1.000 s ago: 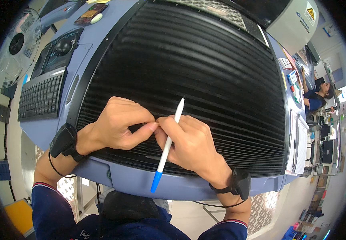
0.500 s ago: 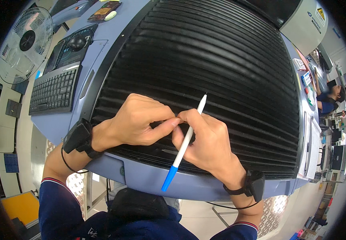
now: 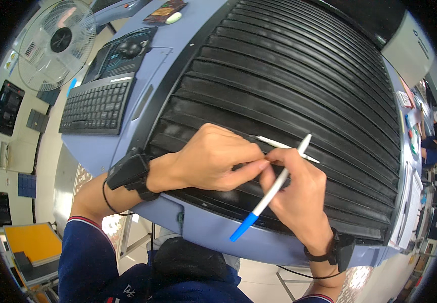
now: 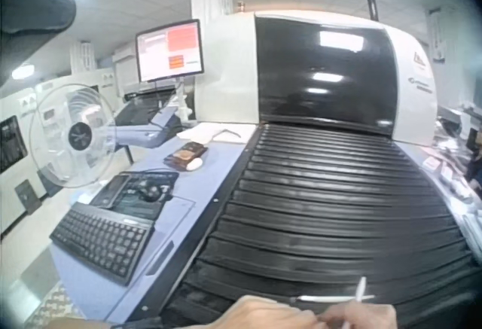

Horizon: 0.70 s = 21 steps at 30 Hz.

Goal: Inspecting and marking circular copper-plated patterns on a metal sheet in a fabrication facility.

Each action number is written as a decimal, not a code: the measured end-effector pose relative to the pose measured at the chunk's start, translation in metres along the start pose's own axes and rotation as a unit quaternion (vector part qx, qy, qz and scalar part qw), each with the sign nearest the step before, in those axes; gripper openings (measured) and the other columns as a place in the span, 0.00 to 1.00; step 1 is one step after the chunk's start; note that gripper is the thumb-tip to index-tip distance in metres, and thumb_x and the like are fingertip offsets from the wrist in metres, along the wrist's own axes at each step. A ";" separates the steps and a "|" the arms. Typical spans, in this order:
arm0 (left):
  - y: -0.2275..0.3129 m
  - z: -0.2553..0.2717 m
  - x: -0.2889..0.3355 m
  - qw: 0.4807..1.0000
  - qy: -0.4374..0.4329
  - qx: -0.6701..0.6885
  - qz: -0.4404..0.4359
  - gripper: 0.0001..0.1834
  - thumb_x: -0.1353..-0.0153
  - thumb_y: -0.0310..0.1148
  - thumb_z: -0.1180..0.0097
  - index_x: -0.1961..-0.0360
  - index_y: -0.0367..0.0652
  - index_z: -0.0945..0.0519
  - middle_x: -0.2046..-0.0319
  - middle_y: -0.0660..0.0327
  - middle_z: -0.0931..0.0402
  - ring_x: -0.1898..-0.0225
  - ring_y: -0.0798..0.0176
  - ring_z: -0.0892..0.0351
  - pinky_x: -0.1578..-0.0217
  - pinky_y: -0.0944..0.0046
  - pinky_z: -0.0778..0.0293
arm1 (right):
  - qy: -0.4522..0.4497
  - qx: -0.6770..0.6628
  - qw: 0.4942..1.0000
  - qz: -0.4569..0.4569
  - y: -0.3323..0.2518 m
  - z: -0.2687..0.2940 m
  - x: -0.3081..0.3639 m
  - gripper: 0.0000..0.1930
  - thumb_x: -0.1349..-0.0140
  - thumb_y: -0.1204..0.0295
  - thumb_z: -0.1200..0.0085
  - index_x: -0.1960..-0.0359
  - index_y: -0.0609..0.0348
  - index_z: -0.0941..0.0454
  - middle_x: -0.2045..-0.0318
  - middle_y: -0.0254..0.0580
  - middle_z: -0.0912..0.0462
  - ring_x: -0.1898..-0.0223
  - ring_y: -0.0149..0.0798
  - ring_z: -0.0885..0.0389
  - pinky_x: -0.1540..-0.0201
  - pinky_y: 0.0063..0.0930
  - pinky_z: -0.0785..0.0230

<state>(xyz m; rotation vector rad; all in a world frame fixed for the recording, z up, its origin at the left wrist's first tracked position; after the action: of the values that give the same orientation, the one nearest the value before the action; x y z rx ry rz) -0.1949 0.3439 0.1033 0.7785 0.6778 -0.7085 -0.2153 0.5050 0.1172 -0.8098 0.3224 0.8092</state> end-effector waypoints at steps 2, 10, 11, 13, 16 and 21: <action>0.002 0.002 -0.002 1.000 -0.003 -0.006 0.007 0.10 0.46 0.29 0.35 0.79 0.42 0.23 0.87 0.59 0.30 0.85 0.54 0.28 0.83 0.58 0.34 | 0.000 0.004 1.000 -0.003 -0.002 0.001 0.000 0.09 0.46 0.80 0.36 0.65 0.62 0.23 0.73 0.46 0.16 0.74 0.44 0.16 0.70 0.30 0.27; -0.003 0.003 0.003 0.999 -0.011 -0.018 0.031 0.04 0.46 0.29 0.35 0.75 0.41 0.18 0.84 0.59 0.24 0.83 0.55 0.24 0.82 0.61 0.31 | 0.006 -0.015 0.999 -0.028 0.001 -0.001 -0.002 0.09 0.45 0.81 0.37 0.64 0.63 0.23 0.73 0.46 0.16 0.75 0.39 0.16 0.70 0.26 0.27; -0.003 0.003 0.002 0.999 -0.011 -0.017 0.030 0.04 0.46 0.29 0.35 0.75 0.41 0.18 0.84 0.59 0.24 0.83 0.55 0.24 0.82 0.61 0.31 | 0.004 -0.013 1.000 -0.022 0.000 -0.001 -0.003 0.09 0.45 0.81 0.37 0.64 0.63 0.24 0.73 0.46 0.16 0.75 0.39 0.16 0.70 0.26 0.27; 0.000 0.003 0.003 1.000 0.005 -0.011 0.021 0.05 0.46 0.28 0.35 0.75 0.41 0.18 0.83 0.59 0.24 0.83 0.55 0.24 0.82 0.61 0.31 | 0.002 -0.010 1.000 -0.017 -0.001 0.001 -0.001 0.09 0.45 0.81 0.37 0.64 0.63 0.24 0.73 0.46 0.16 0.75 0.39 0.16 0.70 0.26 0.27; 0.000 0.002 0.002 1.000 0.004 -0.007 0.020 0.04 0.46 0.28 0.35 0.75 0.41 0.18 0.83 0.58 0.23 0.83 0.55 0.24 0.82 0.61 0.31 | 0.014 -0.023 1.000 -0.008 -0.001 0.002 0.000 0.09 0.45 0.82 0.37 0.64 0.63 0.24 0.74 0.46 0.16 0.75 0.39 0.16 0.70 0.26 0.27; -0.001 0.001 0.002 1.000 0.016 -0.004 0.008 0.04 0.47 0.27 0.34 0.74 0.41 0.17 0.83 0.58 0.22 0.83 0.55 0.23 0.82 0.61 0.30 | 0.011 -0.023 1.000 -0.004 0.001 0.001 0.000 0.09 0.46 0.81 0.37 0.65 0.63 0.24 0.74 0.45 0.16 0.75 0.39 0.16 0.70 0.26 0.27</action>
<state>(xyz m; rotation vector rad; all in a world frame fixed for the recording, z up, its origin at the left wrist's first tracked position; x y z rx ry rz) -0.1940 0.3419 0.1022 0.7879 0.7027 -0.6793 -0.2165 0.5060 0.1175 -0.8638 0.3209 0.8030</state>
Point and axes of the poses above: each hand's wrist, its own x-axis away from the middle knuckle, its own z-axis out of the back of the hand, y = z × x, the point moved 4 cm from there along -x, towards the middle knuckle
